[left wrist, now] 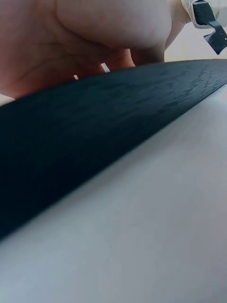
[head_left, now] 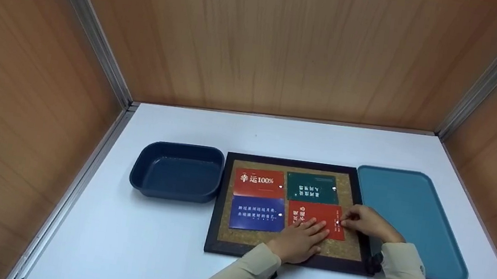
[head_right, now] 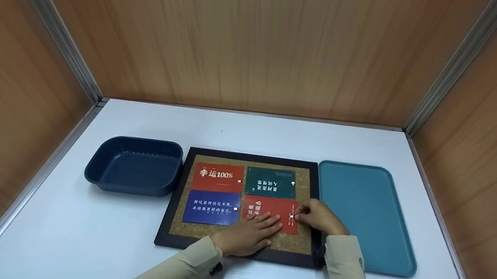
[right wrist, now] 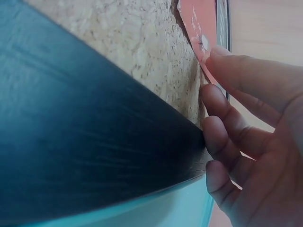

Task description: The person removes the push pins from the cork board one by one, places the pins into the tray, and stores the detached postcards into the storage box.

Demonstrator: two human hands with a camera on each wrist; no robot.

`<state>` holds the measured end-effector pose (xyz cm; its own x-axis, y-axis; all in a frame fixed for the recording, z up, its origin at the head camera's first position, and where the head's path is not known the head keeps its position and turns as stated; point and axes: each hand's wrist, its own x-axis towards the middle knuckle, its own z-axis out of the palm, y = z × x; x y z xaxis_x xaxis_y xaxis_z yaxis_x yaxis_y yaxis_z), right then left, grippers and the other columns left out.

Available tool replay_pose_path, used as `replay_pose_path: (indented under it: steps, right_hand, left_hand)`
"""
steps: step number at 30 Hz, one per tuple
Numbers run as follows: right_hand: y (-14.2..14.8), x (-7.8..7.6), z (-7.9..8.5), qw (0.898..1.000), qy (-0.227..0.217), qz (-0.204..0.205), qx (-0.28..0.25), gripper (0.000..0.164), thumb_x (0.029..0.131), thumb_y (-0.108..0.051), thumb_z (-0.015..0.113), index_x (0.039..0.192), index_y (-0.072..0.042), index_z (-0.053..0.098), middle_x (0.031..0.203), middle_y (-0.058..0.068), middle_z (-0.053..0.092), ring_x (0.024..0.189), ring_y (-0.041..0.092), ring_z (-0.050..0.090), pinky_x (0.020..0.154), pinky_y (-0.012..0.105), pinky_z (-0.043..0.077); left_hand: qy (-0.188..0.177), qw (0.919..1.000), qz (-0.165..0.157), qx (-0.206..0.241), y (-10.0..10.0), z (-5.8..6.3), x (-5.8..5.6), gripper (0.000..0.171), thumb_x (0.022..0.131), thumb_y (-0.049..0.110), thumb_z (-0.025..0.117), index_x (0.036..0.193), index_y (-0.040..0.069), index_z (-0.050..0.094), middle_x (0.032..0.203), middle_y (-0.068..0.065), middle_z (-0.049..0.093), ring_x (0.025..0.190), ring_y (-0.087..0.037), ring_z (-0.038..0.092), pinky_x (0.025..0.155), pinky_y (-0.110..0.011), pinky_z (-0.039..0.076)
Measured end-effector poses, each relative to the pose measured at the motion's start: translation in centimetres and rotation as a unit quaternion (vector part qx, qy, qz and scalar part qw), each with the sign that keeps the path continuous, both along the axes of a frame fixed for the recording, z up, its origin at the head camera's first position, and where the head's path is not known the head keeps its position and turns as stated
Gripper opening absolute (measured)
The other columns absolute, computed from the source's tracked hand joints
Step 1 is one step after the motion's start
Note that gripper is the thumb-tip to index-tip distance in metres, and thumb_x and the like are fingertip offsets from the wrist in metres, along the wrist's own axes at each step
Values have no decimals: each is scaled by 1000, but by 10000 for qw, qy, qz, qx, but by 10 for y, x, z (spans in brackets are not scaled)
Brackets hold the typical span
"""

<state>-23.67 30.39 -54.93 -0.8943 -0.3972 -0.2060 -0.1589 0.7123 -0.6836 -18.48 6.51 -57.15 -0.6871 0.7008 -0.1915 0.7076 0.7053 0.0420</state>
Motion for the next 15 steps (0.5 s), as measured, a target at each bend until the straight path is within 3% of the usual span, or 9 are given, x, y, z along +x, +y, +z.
replay_pose_path:
  steps: [7, 15]
  right_hand:
    - [-1, -2, 1, 10000, 50, 37, -53, 13, 91, -14, 65, 91, -1, 70, 87, 9, 66, 70, 12, 53, 61, 26, 46]
    - [-6, -3, -3, 9999, 5, -111, 47, 10, 89, -12, 67, 86, -3, 70, 78, 4, 64, 64, 12, 51, 56, 25, 44]
  left_hand:
    - [88, 9999, -62, -22, -1, 4, 0, 50, 105, 41, 29, 153, 33, 19, 160, 14, 17, 148, -10, 17, 119, -32, 26]
    - [116, 9999, -64, -39, 0, 0, 0, 50, 105, 41, 28, 153, 33, 19, 160, 14, 16, 148, -10, 16, 119, -33, 26]
